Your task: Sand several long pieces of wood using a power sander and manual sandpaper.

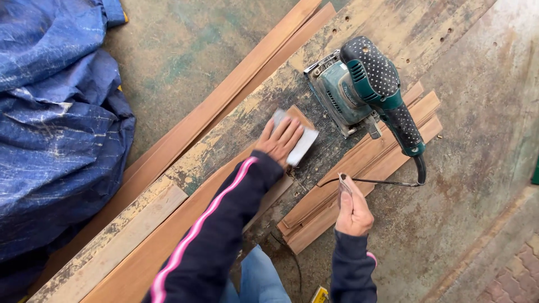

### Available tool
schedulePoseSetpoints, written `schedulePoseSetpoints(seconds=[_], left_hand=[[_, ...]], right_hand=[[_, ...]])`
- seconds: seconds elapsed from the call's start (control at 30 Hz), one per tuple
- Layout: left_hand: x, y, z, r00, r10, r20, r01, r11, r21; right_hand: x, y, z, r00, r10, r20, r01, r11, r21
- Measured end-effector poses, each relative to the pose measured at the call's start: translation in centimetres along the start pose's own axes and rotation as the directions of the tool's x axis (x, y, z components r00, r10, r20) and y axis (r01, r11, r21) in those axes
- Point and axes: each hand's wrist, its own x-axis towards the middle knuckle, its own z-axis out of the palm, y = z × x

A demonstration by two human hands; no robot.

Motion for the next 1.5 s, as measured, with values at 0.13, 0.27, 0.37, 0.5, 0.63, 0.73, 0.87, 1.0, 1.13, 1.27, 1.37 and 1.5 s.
schedulePoseSetpoints(seconds=[0.13, 0.27, 0.37, 0.5, 0.63, 0.73, 0.87, 1.0, 1.13, 1.27, 1.37, 1.5], left_hand=[[-16.2, -1.7, -7.0, 0.998, 0.026, 0.055, -0.025, 1.0, -0.008], [-28.3, -3.3, -12.1, 0.988, -0.071, 0.137, 0.073, 0.997, -0.016], [-30.7, -3.4, -13.1, 0.982, -0.121, 0.147, 0.129, 0.991, -0.047], [-30.4, -3.3, -13.7, 0.985, -0.135, 0.111, 0.147, 0.984, -0.104], [-30.9, -3.6, -13.2, 0.964, -0.144, 0.222, 0.176, 0.975, -0.134], [-30.5, -4.0, -13.1, 0.971, -0.142, 0.194, 0.169, 0.977, -0.132], [-29.9, -4.0, -13.6, 0.978, -0.139, 0.154, 0.16, 0.978, -0.136], [-30.8, -3.8, -13.2, 0.956, -0.152, 0.25, 0.185, 0.976, -0.114], [-29.9, -3.4, -13.7, 0.977, -0.141, 0.159, 0.16, 0.98, -0.118], [-30.5, -3.7, -13.6, 0.98, -0.135, 0.148, 0.154, 0.979, -0.13], [-30.3, -3.6, -13.8, 0.98, -0.125, 0.153, 0.146, 0.98, -0.133], [-30.3, -3.8, -13.6, 0.98, -0.124, 0.155, 0.139, 0.986, -0.092]], right_hand=[[5.2, 1.3, 4.5, 0.97, -0.242, -0.002, 0.239, 0.963, -0.125], [7.4, 3.9, 12.0, 0.898, -0.402, 0.18, 0.435, 0.752, -0.494], [3.4, 2.4, 14.6, 0.852, -0.455, 0.258, 0.516, 0.651, -0.556], [6.8, 5.8, 13.9, 0.802, -0.525, 0.283, 0.568, 0.526, -0.633], [9.7, 4.5, 14.5, 0.895, -0.399, 0.202, 0.42, 0.596, -0.685], [8.4, 3.8, 14.8, 0.915, -0.383, 0.127, 0.355, 0.615, -0.704], [7.7, 3.4, 14.3, 0.884, -0.395, 0.248, 0.438, 0.519, -0.734], [7.8, 3.2, 15.8, 0.925, -0.329, 0.188, 0.337, 0.489, -0.804], [5.9, 3.3, 15.5, 0.909, -0.367, 0.199, 0.378, 0.52, -0.766], [7.3, 3.6, 15.6, 0.933, -0.328, 0.148, 0.316, 0.55, -0.773], [6.7, 3.4, 15.7, 0.952, -0.294, 0.088, 0.251, 0.581, -0.774], [5.6, 3.2, 15.3, 0.918, -0.373, 0.132, 0.333, 0.549, -0.767]])
